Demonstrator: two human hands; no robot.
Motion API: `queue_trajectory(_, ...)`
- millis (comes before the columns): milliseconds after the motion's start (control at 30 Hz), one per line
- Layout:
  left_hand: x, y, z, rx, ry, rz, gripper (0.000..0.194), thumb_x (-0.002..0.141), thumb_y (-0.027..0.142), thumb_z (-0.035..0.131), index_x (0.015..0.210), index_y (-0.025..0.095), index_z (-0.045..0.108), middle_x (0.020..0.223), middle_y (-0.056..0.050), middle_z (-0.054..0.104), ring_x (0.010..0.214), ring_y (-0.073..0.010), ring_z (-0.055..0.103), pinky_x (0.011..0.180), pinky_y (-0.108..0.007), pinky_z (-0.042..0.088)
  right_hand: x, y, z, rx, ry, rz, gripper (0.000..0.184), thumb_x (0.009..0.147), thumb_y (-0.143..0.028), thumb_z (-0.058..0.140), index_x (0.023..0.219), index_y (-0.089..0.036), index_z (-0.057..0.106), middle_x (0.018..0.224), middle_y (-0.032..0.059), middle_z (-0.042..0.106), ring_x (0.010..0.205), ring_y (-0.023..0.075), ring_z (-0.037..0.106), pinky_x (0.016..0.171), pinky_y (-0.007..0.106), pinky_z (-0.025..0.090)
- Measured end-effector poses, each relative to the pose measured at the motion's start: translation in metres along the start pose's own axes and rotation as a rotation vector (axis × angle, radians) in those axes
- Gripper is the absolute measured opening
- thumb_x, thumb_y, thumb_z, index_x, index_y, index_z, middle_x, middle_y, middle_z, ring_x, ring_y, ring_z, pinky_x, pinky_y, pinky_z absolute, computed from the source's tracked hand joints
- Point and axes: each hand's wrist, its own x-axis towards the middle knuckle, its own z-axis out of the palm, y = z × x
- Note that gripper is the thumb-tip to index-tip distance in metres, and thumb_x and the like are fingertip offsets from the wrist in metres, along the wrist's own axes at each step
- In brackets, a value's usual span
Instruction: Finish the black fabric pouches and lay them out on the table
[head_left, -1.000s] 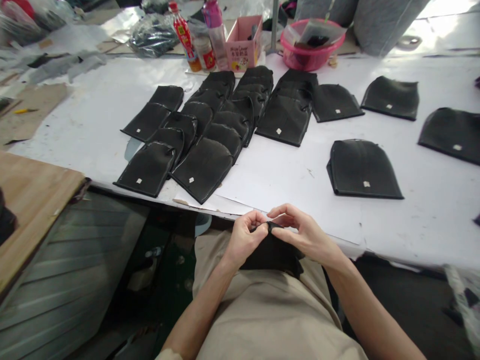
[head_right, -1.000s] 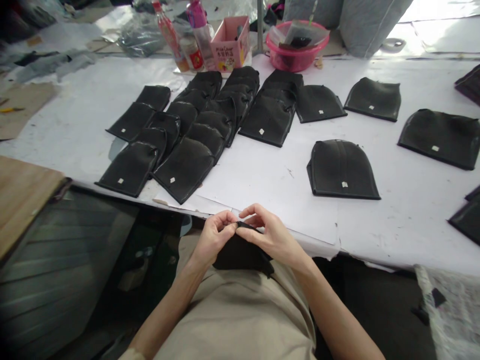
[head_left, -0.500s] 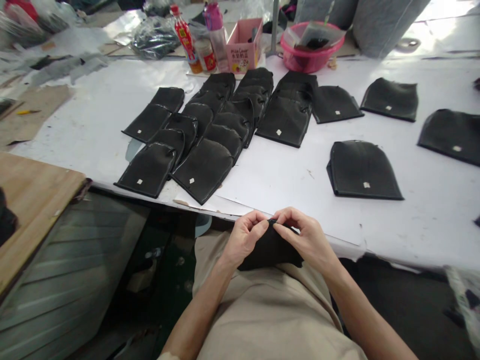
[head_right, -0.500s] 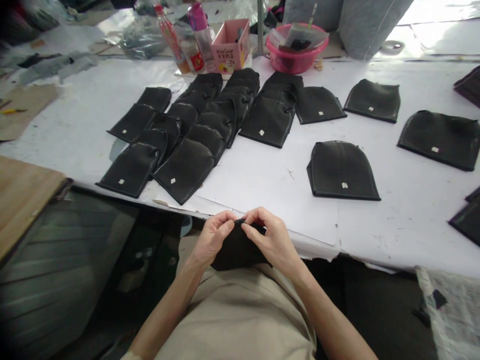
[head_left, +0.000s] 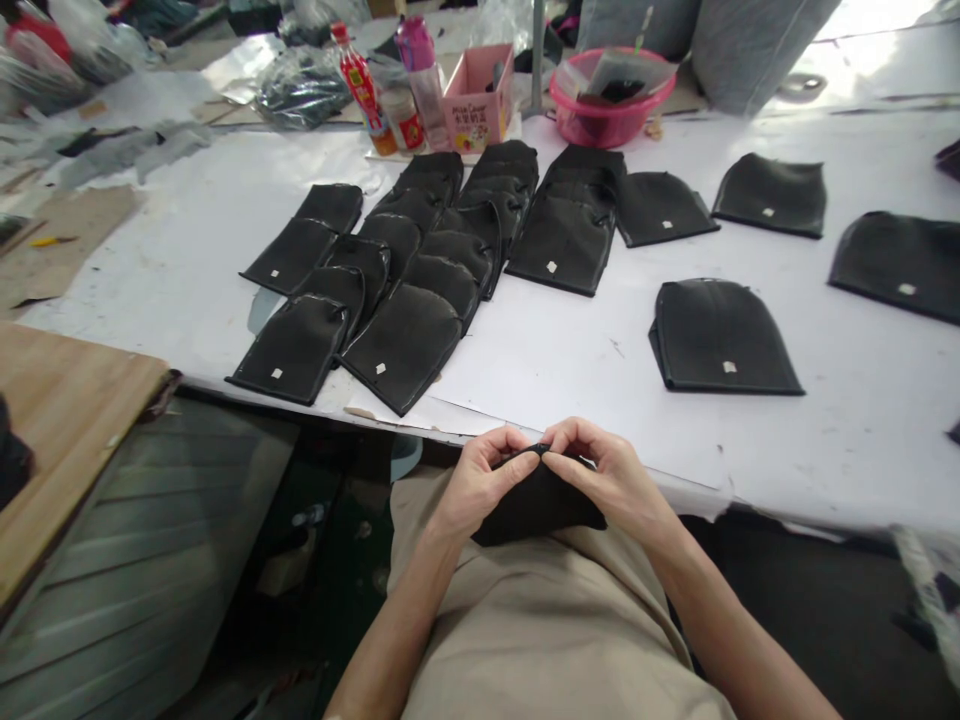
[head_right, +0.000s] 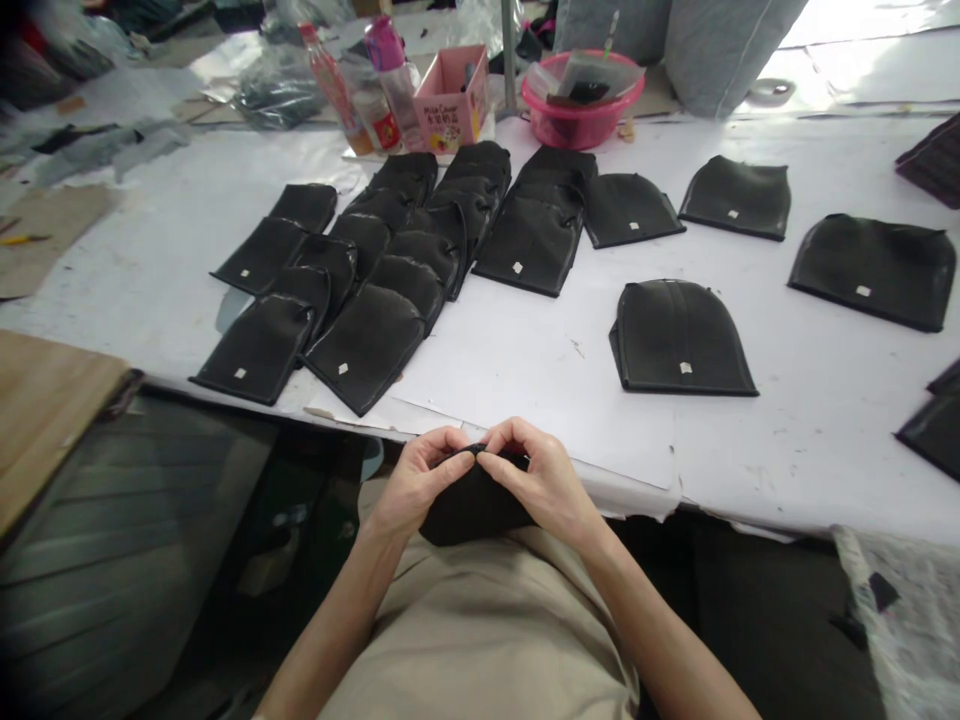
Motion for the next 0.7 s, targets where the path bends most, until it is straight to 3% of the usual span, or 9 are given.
queue_trajectory(167, 0.001, 0.003, -0.003, -0.031, -0.031, -0.051, 0.029, 0.076, 0.036, 0.077, 0.074, 0.013, 0.059, 0.066, 0.003, 0.051, 0.058, -0.0058, 0.042, 0.054, -0.017, 0.031, 0.000, -0.003, 0.005, 0.012, -0.012, -0.070, 0.011, 0.086, -0.023, 0.064, 0.077, -0.019, 0.058, 0.087, 0.0031, 0.065, 0.085, 0.0172, 0.060, 0.078, 0.029, 0.047)
queue_trajectory(400, -0.002, 0.008, -0.020, -0.041, 0.088, 0.038, 0.030, 0.077, 0.037, 0.076, 0.074, 0.015, 0.056, 0.060, 0.004, 0.048, 0.051, -0.0055, 0.038, 0.048, -0.018, 0.027, -0.006, 0.012, 0.010, -0.142, 0.105, -0.185, 0.018, 0.081, -0.015, 0.070, 0.088, -0.022, 0.055, 0.103, 0.0047, 0.061, 0.102, 0.0206, 0.058, 0.088, 0.033, 0.044)
queue_trajectory(700, -0.005, 0.011, -0.035, 0.015, 0.161, 0.234, 0.024, 0.079, 0.034, 0.073, 0.074, 0.015, 0.059, 0.067, 0.001, 0.052, 0.058, -0.0083, 0.044, 0.055, -0.020, 0.034, -0.011, 0.028, 0.012, -0.009, 0.137, -0.094, 0.017, 0.088, -0.023, 0.064, 0.073, -0.021, 0.055, 0.106, 0.0052, 0.061, 0.102, 0.0204, 0.057, 0.090, 0.031, 0.040)
